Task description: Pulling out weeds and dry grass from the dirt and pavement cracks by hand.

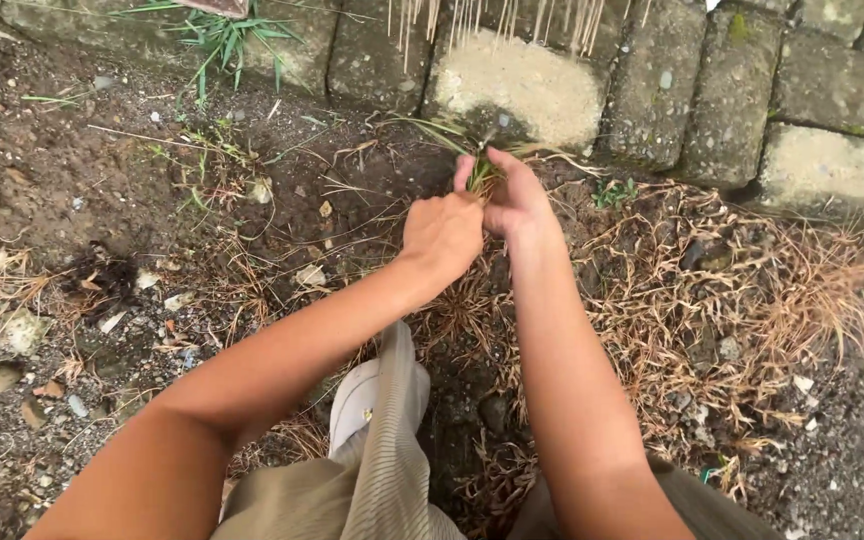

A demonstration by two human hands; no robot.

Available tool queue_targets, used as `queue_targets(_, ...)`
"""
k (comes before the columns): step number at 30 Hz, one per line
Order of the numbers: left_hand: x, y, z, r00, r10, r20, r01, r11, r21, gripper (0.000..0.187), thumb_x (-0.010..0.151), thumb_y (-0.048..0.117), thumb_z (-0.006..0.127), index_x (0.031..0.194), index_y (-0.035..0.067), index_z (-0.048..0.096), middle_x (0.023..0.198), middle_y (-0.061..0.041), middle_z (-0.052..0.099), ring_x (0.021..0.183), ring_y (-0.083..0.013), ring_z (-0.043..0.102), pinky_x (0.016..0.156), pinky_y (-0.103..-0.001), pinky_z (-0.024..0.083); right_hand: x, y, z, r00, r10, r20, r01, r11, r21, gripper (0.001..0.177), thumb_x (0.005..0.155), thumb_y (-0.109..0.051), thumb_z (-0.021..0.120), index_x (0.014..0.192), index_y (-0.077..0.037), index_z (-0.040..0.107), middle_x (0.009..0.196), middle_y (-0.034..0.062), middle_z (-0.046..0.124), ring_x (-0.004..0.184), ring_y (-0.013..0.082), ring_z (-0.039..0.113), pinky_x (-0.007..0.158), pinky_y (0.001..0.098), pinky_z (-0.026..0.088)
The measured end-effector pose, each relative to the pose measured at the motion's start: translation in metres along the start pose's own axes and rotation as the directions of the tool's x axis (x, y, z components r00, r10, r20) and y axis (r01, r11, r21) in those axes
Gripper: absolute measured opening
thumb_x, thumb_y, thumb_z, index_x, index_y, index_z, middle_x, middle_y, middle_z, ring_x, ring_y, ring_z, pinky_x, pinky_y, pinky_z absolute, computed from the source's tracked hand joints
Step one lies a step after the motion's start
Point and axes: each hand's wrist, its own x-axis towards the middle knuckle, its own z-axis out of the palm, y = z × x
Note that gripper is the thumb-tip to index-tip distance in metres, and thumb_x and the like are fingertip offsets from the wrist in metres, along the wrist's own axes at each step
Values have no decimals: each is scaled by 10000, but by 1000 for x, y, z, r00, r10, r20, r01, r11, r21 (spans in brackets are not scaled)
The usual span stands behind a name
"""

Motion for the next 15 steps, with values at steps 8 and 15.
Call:
queue_targets(8, -6, -16, 36, 1000, 30, -7, -30, 998, -50, 196, 892, 25, 508, 970, -56, 668, 857, -242, 742, 758, -377, 751, 669, -483, 605, 41, 17, -26, 987, -105, -118, 65, 953, -295, 354, 1117, -263, 351, 868, -66, 507, 598, -40, 354, 476, 88, 267, 389, 242, 244)
queue_targets(15, -16, -17, 33, 996, 72, -46, -75, 995, -68, 195, 849, 15, 527, 956, -74, 663, 874, -266, 732, 790, -416, 743, 685, -504, 603, 48, 27, -40, 971, -210, -113, 164, 931, -327, 381, 1114, -288, 339, 792, -120, 455, 599, -44, 301, 475, 99, 234, 390, 265, 210)
